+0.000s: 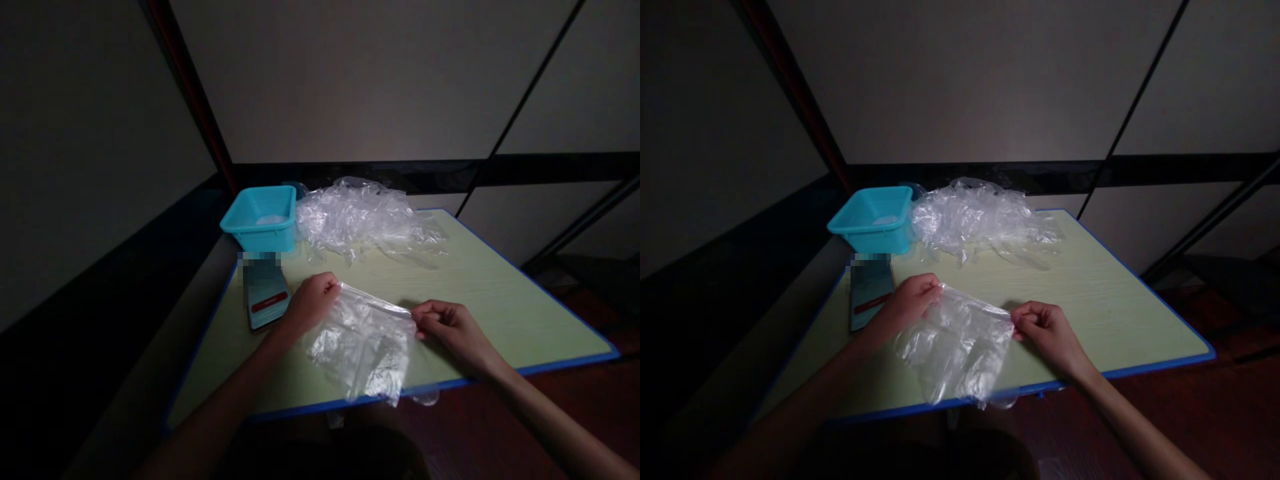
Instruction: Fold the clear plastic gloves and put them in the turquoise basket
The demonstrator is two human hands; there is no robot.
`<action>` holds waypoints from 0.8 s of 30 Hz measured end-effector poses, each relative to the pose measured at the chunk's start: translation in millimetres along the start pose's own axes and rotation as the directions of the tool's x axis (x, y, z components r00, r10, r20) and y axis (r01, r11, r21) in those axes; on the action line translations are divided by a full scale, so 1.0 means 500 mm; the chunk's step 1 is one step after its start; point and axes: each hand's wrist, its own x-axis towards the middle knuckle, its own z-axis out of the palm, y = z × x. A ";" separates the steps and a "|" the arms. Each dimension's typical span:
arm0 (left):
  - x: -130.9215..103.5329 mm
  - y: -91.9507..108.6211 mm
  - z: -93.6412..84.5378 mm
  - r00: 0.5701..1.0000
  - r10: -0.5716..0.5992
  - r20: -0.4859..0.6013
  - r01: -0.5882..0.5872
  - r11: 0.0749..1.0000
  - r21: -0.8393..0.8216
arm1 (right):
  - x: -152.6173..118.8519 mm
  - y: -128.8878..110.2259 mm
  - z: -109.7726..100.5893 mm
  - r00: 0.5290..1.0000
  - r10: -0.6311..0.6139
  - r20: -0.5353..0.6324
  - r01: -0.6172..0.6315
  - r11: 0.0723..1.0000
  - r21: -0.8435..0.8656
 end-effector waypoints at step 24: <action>-0.012 0.011 -0.022 0.952 0.303 0.028 -0.300 0.917 0.262 | 0.052 -0.062 -0.069 0.826 -0.287 0.485 0.546 0.622 -0.561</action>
